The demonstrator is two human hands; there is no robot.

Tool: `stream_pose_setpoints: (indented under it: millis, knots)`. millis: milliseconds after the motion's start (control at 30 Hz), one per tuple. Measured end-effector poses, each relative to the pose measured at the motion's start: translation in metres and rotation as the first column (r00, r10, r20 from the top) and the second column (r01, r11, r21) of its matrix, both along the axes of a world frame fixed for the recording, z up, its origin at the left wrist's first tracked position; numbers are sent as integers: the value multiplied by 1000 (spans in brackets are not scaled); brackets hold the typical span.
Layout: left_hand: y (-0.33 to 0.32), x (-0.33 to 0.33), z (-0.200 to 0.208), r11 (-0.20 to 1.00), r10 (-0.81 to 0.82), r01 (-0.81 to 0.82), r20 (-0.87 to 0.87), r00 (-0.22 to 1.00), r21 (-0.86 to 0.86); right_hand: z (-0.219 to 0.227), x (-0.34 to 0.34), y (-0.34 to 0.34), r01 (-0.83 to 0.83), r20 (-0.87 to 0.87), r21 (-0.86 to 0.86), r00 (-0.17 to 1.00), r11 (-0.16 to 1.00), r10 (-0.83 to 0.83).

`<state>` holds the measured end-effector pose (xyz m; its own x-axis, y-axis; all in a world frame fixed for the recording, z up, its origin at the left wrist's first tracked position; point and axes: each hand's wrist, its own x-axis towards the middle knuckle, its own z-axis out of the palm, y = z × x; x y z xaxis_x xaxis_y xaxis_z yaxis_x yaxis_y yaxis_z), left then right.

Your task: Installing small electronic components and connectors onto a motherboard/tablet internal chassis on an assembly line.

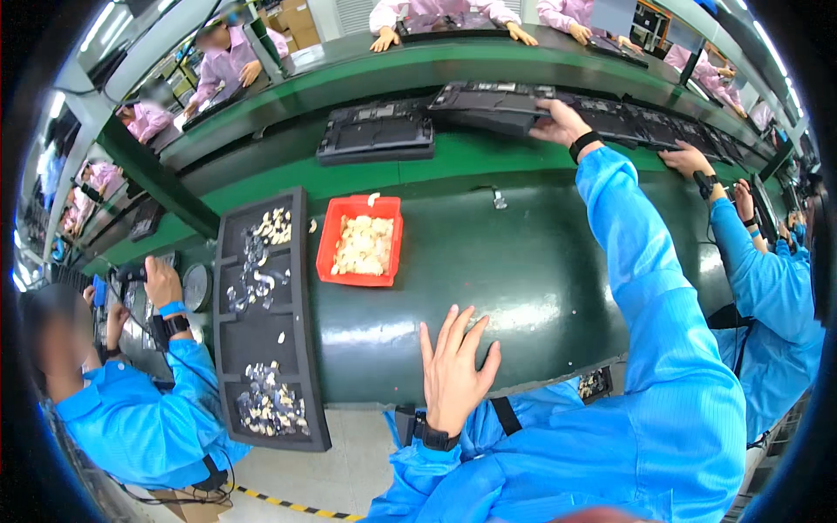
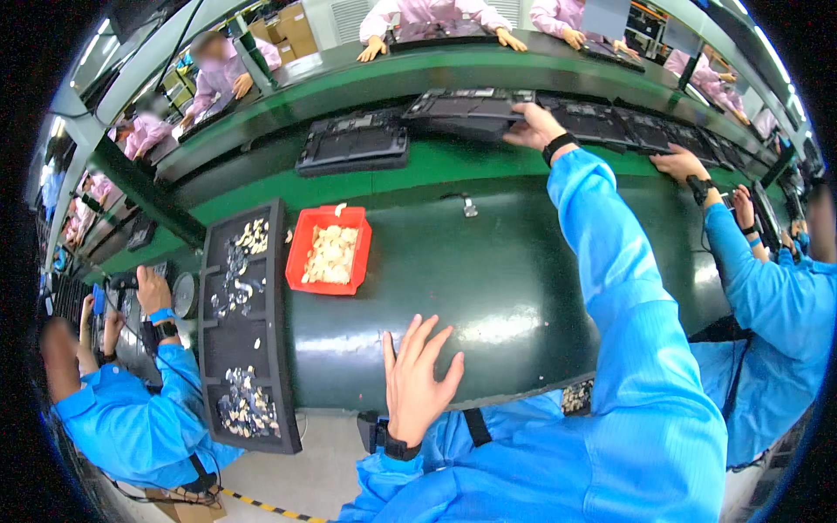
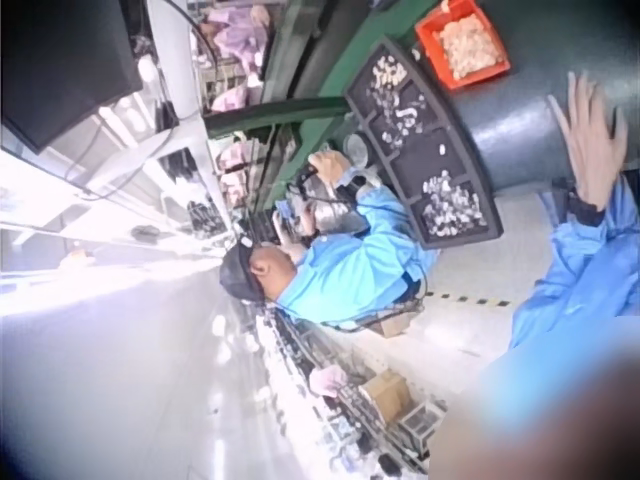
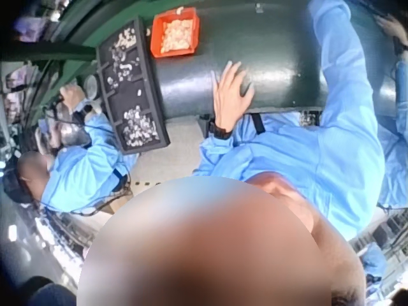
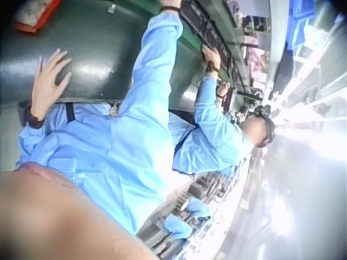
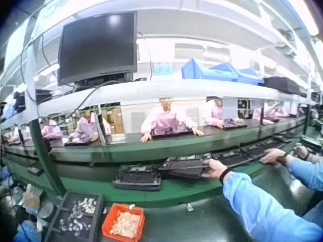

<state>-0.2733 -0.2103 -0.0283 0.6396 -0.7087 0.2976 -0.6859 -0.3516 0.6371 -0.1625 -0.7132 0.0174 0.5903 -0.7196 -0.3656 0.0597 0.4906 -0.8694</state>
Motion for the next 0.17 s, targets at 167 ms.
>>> stream_pose_setpoints:
  millis: [167]
  knots:
    - [14, 9, -11, 993, -89, 86, -38, 995, -77, 24, -13, 56, -510, -528, -849, 832, -140, 173]
